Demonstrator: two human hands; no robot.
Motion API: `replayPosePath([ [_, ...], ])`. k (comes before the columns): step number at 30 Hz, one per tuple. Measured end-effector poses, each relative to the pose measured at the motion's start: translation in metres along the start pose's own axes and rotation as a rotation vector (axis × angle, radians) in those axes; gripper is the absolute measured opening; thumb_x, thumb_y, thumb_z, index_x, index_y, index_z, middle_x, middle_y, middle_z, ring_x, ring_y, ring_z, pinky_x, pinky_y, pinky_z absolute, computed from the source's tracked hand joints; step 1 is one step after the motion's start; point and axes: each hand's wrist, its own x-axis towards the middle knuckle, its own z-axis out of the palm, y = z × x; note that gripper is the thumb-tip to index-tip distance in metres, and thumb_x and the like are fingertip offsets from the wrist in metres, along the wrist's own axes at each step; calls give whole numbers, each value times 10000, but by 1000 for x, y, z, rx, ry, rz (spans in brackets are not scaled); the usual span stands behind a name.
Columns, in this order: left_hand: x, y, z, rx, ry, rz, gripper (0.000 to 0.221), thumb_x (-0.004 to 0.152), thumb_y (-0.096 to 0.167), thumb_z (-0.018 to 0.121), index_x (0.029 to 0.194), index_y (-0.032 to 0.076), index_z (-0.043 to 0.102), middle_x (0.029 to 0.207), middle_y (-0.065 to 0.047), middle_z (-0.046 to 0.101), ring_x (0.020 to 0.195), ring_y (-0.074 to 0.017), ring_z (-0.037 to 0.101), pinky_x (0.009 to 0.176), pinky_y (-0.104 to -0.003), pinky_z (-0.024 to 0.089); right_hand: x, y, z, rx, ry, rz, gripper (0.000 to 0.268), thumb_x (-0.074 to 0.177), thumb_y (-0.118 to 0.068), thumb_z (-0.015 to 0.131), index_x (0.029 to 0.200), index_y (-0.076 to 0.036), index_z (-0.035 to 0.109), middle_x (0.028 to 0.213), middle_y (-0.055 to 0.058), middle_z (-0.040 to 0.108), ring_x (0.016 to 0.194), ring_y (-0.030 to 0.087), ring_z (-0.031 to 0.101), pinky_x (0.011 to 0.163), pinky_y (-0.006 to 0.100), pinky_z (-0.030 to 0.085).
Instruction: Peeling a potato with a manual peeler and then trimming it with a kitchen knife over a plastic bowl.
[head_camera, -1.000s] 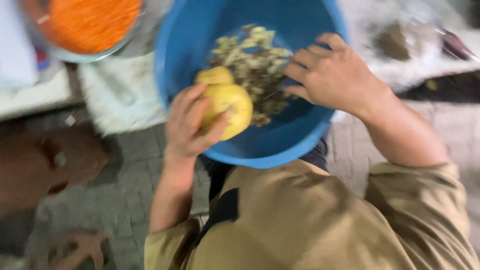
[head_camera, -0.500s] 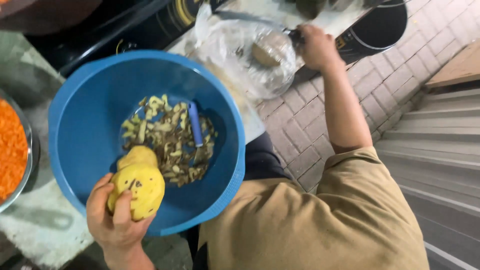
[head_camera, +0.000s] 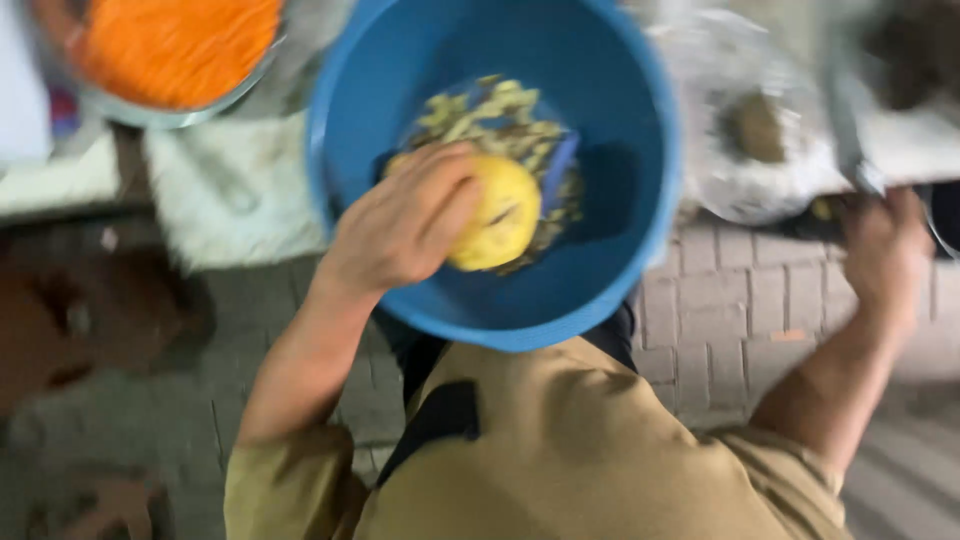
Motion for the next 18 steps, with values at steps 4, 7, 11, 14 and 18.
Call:
replayPosePath([
  [4,5,-8,3,327,43,159,218,983,28,720,1133,-12,567,1149,-179,587,1065,-354,640,885,-431,647,-39,-75,-78,987,147,568,97,1084,-213,380,1127,-145,434,872,-3,477,678,79,429,491,254,290],
  [7,9,-8,11,311,115,157,223,975,20,740,1138,19,588,1174,-136,588,1075,-372,609,804,-445,632,-48,-163,-142,1194,190,643,80,1001,-155,360,995,-161,439,721,-9,433,535,81,401,396,243,283],
  [11,13,-4,26,110,117,83,411,993,126,814,1230,-34,519,1172,-249,598,1123,-383,639,968,-494,643,-39,-242,-181,1507,70,333,195,973,-21,337,1145,56,390,1088,257,654,456,212,562,287,282,411],
  [14,28,8,24,-70,106,20,346,957,48,734,1203,-79,527,1184,-277,592,1092,-386,662,958,-496,634,3,-266,-173,1878,-188,-205,423,908,-319,675,1058,-15,421,1507,245,426,1146,277,650,513,265,632],
  [18,25,11,24,-185,77,-29,516,897,38,825,1260,-72,474,1247,-262,557,1159,-400,635,1019,-530,608,30,-289,-135,1772,-19,-56,234,840,-236,644,997,-118,516,841,-49,532,798,47,487,700,210,405],
])
